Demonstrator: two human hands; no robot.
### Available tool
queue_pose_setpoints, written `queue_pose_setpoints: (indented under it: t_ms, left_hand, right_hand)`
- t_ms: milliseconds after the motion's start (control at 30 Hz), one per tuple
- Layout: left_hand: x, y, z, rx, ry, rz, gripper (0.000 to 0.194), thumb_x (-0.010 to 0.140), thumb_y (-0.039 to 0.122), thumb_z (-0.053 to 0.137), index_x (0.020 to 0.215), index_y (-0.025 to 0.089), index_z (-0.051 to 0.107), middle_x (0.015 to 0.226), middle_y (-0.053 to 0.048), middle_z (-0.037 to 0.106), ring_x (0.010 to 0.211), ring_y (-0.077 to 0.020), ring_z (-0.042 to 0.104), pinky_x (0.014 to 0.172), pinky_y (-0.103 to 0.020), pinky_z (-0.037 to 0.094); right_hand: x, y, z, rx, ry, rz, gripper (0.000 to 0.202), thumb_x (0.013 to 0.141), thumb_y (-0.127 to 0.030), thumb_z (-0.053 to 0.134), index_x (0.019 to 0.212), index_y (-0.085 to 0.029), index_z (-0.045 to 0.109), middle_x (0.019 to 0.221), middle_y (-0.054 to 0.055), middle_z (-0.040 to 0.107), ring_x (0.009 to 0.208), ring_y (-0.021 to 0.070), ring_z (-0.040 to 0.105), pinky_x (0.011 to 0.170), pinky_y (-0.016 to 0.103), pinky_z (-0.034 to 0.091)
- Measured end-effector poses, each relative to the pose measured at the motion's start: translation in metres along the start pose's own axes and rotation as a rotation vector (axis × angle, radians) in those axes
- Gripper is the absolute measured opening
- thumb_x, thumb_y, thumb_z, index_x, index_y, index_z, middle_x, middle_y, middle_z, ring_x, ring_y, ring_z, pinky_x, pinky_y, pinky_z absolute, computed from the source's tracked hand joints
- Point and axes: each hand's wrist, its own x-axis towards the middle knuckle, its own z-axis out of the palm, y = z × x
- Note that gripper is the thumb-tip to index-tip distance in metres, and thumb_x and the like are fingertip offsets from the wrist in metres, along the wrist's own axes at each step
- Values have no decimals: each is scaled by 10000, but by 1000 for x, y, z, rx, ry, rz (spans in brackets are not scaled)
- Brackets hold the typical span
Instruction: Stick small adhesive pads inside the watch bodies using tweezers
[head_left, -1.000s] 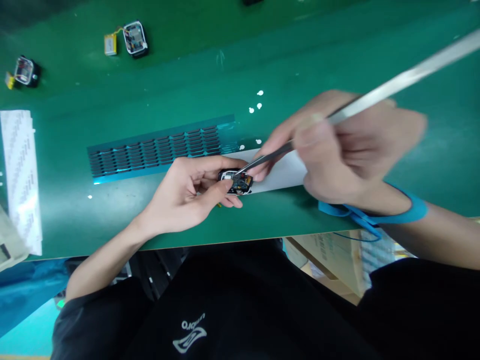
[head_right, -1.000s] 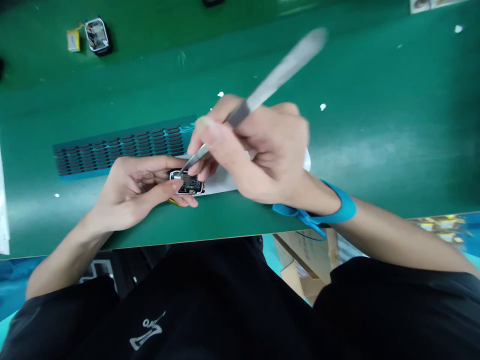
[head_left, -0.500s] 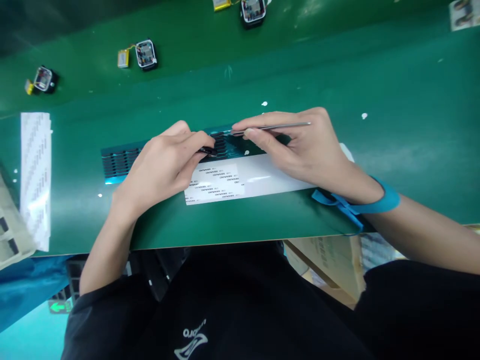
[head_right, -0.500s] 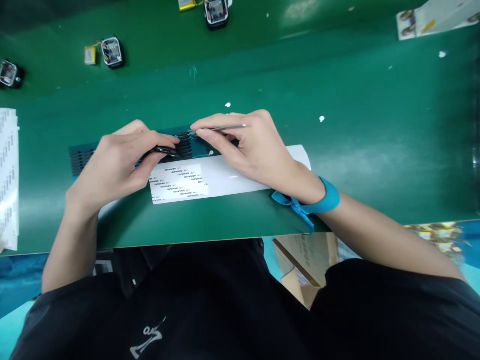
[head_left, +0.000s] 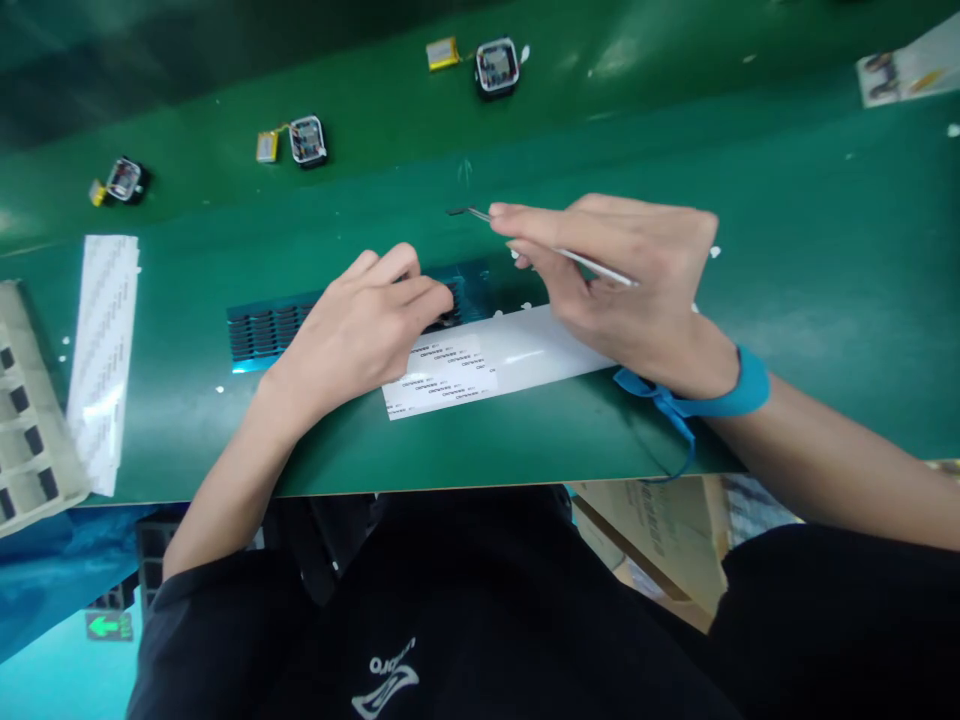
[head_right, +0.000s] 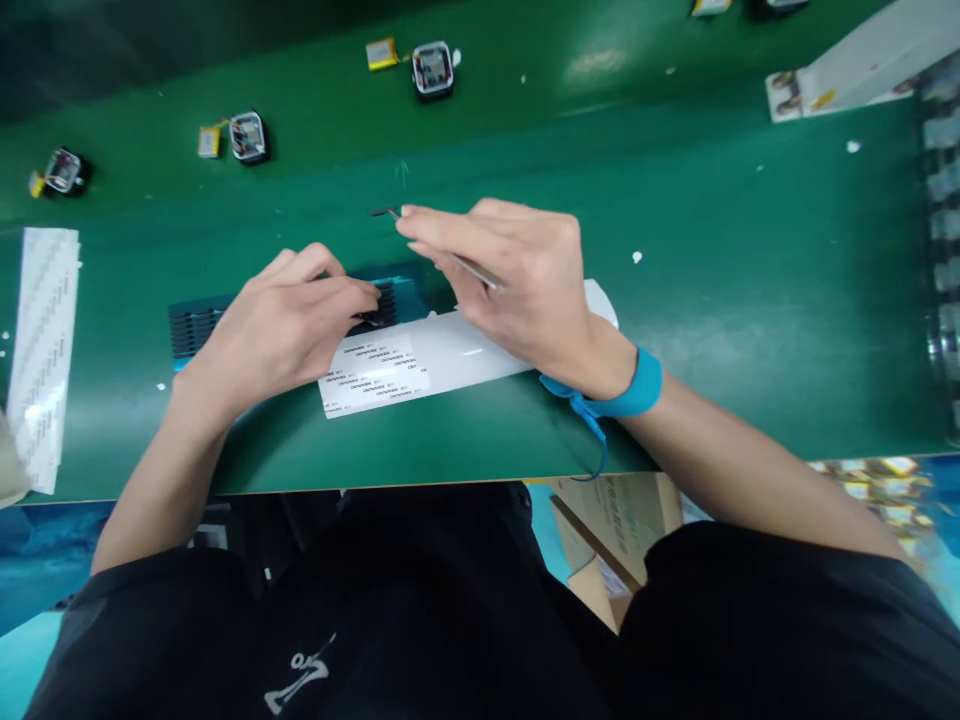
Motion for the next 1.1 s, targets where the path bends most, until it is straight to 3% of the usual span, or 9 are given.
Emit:
queue_pose_setpoints:
  t_ms: [67, 100, 167, 233, 400, 600, 667, 800, 1100]
  left_hand:
    - [-2, 11, -5, -67, 14, 54, 207, 1010, 195, 596, 990, 255, 793, 1008, -82, 801, 1063, -317, 722, 1002, -512, 550]
    - [-3, 15, -7, -151, 100, 34, 212, 1046, 232, 583, 1066, 267, 791, 1073, -79, 804, 1064, -297, 725, 985, -483, 554]
    - [-3, 19, -10, -397, 378, -120, 182, 1075, 321, 605, 1158, 295, 765, 1124, -61, 802, 959, -243, 728, 867, -404, 569]
    - [0, 15, -10, -649, 535, -304, 139, 1042, 342, 647, 1125, 287, 745, 1074, -56, 809, 798, -204, 685, 738, -358, 551]
    - [7, 2, -3, -1067, 356, -600, 83, 903, 246, 680, 910, 183, 733, 1016, -115, 823, 670, -145, 580, 635, -292, 510]
    - [4, 13, 11, -1046, 323, -567, 62, 842, 213, 797, 789, 205, 765, 841, -14, 742, 670, -111, 582, 629, -241, 513]
    - [2, 13, 15, -1029, 351, -544, 52, 837, 209, 823, 796, 215, 791, 874, -9, 764, 725, -118, 626, 679, -247, 542]
    - [0, 10, 21, -1004, 438, -577, 85, 818, 195, 855, 838, 228, 779, 877, 13, 769, 710, -109, 659, 705, -254, 567]
    - [-2, 26, 24, -1104, 459, -684, 262, 825, 171, 753, 719, 206, 515, 851, -7, 785, 694, -123, 755, 775, -286, 662]
  right_hand:
    - [1, -2, -6, 27, 77, -53, 291, 1063, -239, 694, 1275, -411, 798, 1212, -46, 839, 798, 209, 824, 718, 384, 650]
    - [1, -4, -8, 37, 129, -89, 358, 1050, -207, 708, 1326, -423, 779, 1238, -38, 828, 827, 214, 835, 737, 382, 660]
    - [0, -6, -11, 18, 211, -154, 495, 1015, -151, 746, 1405, -456, 738, 1264, -32, 812, 864, 224, 846, 747, 368, 666]
    - [-1, -9, -14, -40, 266, -212, 604, 974, -105, 784, 1442, -481, 711, 1268, -46, 800, 834, 225, 844, 695, 353, 656]
    - [-4, -21, -27, -51, 143, -348, 719, 944, -34, 779, 1559, -377, 631, 1334, -15, 753, 919, 225, 854, 743, 314, 705]
    - [-12, -34, -44, 4, -204, -305, 583, 1039, -127, 691, 1551, -400, 630, 1501, -32, 649, 1098, 251, 834, 924, 395, 714]
    - [-13, -33, -44, 26, -216, -344, 501, 1060, -190, 695, 1511, -406, 666, 1487, -44, 665, 1091, 242, 836, 895, 384, 718]
    - [-14, -29, -43, 87, -224, -207, 433, 1069, -271, 712, 1456, -464, 703, 1395, -58, 755, 1109, 245, 831, 906, 393, 715]
    - [-4, -30, -36, 50, -316, -155, 284, 1044, -253, 738, 1211, -465, 826, 1251, -88, 830, 1035, 226, 830, 707, 364, 690]
